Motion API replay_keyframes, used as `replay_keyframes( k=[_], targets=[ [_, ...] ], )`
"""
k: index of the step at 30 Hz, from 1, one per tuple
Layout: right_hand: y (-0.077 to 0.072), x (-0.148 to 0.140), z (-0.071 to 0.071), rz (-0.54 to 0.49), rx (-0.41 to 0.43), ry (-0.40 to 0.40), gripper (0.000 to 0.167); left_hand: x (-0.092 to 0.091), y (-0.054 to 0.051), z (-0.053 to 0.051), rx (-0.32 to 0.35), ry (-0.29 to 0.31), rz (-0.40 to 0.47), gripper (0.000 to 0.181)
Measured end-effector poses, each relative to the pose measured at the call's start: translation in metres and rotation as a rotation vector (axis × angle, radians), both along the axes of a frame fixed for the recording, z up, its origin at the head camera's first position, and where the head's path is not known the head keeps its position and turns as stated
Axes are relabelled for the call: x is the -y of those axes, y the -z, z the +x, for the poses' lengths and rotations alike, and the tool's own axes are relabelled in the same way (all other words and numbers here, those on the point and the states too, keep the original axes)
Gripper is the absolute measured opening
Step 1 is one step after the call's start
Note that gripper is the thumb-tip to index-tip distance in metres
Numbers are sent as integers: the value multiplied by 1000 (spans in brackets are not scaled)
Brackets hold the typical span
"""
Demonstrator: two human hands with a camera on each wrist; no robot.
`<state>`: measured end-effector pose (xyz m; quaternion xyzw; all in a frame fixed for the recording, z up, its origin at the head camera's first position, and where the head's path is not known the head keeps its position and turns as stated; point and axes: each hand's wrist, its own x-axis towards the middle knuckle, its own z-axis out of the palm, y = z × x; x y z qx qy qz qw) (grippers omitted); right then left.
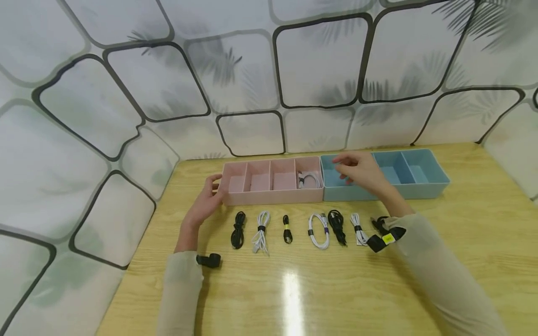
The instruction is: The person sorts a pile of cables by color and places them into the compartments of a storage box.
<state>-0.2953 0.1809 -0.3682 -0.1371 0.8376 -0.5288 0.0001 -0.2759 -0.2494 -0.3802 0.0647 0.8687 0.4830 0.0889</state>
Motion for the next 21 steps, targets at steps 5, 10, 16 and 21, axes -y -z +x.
replay_keyframes(
  k=[5,10,16,21],
  targets=[
    [-4,-10,14,-21,-18,-2,31,-3,-7,7,-4,-1,6,60],
    [-4,-19,24,19,1,15,31,-3,-7,4,-7,3,44,61],
    [4,-28,32,57,35,7,32,-3,-6,5,4,12,67,62],
    [11,-31,42,36,65,-15,34,-3,-4,6,11,7,54,62]
  ],
)
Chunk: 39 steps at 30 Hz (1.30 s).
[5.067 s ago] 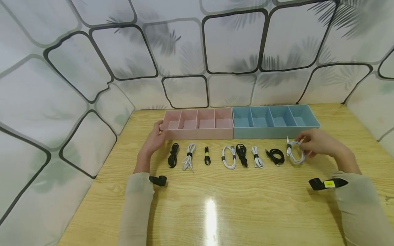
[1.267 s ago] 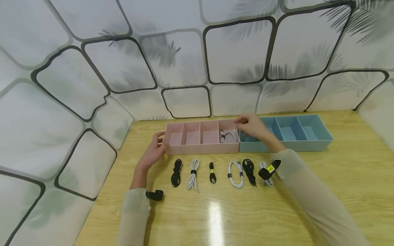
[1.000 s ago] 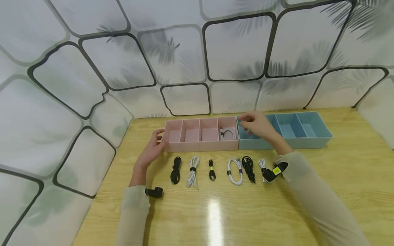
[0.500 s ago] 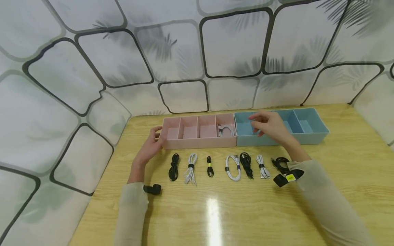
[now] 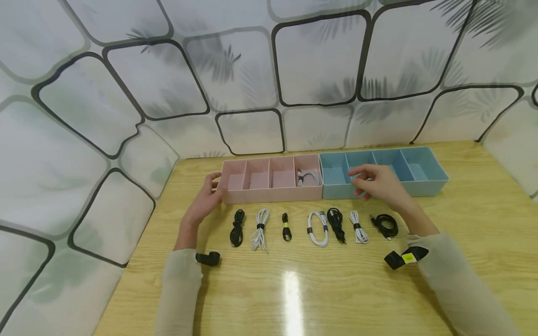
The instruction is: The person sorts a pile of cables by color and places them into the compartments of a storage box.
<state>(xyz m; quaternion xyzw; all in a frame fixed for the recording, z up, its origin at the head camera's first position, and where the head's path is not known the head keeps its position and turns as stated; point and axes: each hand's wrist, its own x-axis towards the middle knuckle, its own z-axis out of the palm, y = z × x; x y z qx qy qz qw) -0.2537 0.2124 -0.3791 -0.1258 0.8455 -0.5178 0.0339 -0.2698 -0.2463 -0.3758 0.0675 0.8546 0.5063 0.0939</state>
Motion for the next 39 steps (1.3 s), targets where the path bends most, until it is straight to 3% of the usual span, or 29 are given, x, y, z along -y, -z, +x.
replay_keyframes(
  k=[6,11,21,33,39],
  targets=[
    [4,-8,4,-13,37,-56,35,2,5,-3,-6,25,27,61],
    [-3,-14,5,16,98,-117,37,5,7,-4,-9,33,43,61],
    [-3,-24,9,82,272,-240,45,4,5,-2,-11,33,37,60],
    [-3,-20,12,226,353,-389,38,3,2,-2,-9,29,12,61],
    [2,-16,14,265,358,-417,32,2,3,-2,-3,31,15,61]
  ],
)
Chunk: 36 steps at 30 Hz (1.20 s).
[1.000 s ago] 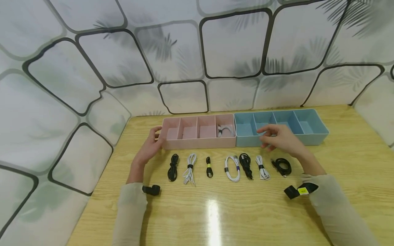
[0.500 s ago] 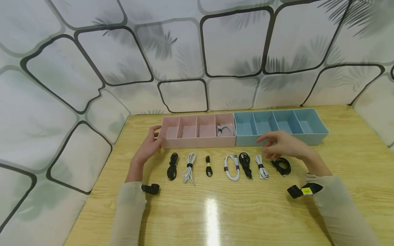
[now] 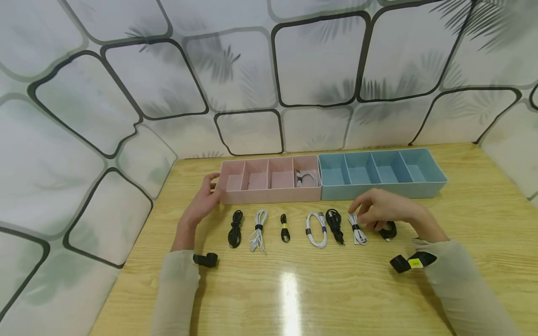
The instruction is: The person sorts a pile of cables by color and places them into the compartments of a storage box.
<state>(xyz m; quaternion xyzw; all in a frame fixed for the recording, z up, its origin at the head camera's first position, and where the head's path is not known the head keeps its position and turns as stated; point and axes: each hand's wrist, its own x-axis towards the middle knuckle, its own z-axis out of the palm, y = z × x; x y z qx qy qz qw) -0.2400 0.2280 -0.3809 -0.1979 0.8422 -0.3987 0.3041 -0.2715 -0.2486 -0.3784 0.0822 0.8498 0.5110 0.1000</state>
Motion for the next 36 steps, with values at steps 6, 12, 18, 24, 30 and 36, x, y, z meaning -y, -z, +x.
replay_keyframes(
  k=[6,12,18,24,30,36],
  targets=[
    [1,5,2,0,17,8,36,0,1,0,-9,-2,-19,60],
    [1,10,5,7,23,15,39,-1,0,1,-11,-2,-44,60],
    [2,16,8,54,-30,13,41,-2,-1,0,-5,-1,-34,59],
    [2,24,10,111,-92,18,42,-1,-1,0,-8,0,-40,60],
    [6,28,11,142,-143,20,39,-1,-3,1,-1,2,-43,61],
    [7,29,11,160,-143,37,34,-2,-4,2,-1,-4,-60,60]
  ],
)
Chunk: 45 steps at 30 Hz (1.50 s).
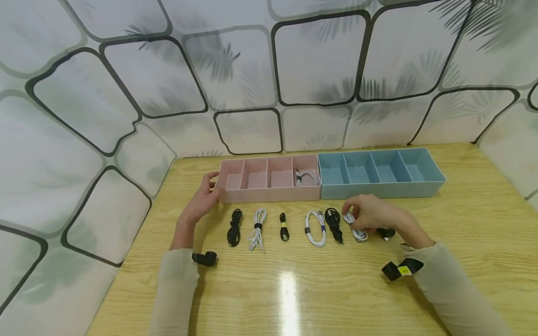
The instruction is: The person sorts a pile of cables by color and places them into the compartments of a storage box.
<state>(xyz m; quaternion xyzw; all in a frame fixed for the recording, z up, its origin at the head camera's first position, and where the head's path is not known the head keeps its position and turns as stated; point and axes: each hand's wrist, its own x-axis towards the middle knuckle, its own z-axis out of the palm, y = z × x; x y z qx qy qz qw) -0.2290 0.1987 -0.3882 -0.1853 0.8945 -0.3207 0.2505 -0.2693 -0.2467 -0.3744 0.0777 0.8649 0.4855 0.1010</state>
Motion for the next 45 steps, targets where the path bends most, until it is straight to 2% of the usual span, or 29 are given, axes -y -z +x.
replay_keyframes(
  k=[8,26,28,35,45],
  targets=[
    [-3,2,2,-2,2,16,34,0,-1,0,7,0,11,61],
    [1,-10,-4,-119,35,48,33,0,0,0,3,0,14,61],
    [1,-12,-4,-134,33,51,32,2,5,-3,-2,1,12,60],
    [3,-15,-7,-174,10,55,34,14,32,-18,-19,-20,17,60],
    [2,-20,-9,-237,16,81,38,15,35,-18,-43,-16,16,62]
  ],
)
